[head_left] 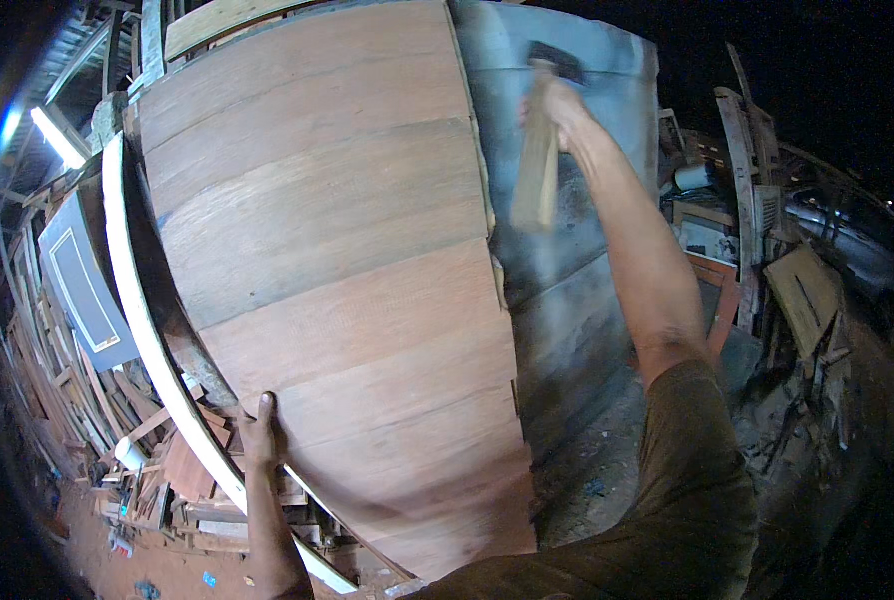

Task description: The person uses a hammer and pliers to remove nails and separate wooden strips from a large plywood panel. They repeatedly strike the wood and pull out fasteners, eventually detaching a long strip and placing it aside in a cluttered workshop.

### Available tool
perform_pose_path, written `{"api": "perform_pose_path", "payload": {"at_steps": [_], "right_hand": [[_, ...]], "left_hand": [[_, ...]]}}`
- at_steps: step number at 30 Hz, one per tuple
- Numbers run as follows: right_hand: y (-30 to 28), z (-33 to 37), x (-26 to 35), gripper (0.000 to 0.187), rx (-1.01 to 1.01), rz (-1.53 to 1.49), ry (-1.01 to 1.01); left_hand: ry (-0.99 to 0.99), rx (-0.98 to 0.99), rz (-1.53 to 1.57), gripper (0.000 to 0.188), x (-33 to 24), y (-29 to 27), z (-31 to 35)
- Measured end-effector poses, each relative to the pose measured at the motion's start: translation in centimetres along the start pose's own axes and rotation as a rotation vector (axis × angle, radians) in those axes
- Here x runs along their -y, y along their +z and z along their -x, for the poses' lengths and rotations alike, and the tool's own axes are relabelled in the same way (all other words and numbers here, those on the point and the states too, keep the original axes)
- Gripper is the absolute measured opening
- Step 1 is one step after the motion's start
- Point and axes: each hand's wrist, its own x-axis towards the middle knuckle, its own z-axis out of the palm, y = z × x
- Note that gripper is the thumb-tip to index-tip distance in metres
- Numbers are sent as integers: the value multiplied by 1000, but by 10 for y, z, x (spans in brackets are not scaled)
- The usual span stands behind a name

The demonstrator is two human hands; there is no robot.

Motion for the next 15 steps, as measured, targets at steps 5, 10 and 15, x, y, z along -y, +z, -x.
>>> {"api": "perform_pose_path", "payload": {"at_steps": [5,10,15], "right_hand": [[11,8,-2,44,216,125,102],[-12,7,0,38,-170,-181,-20],[5,18,-3,35,42,120,-9]], "left_hand": [[0,60,6,47,-23,4,11],[-79,60,47,44,9,-13,-3],[10,23,20,48,-3,2,6]]}}
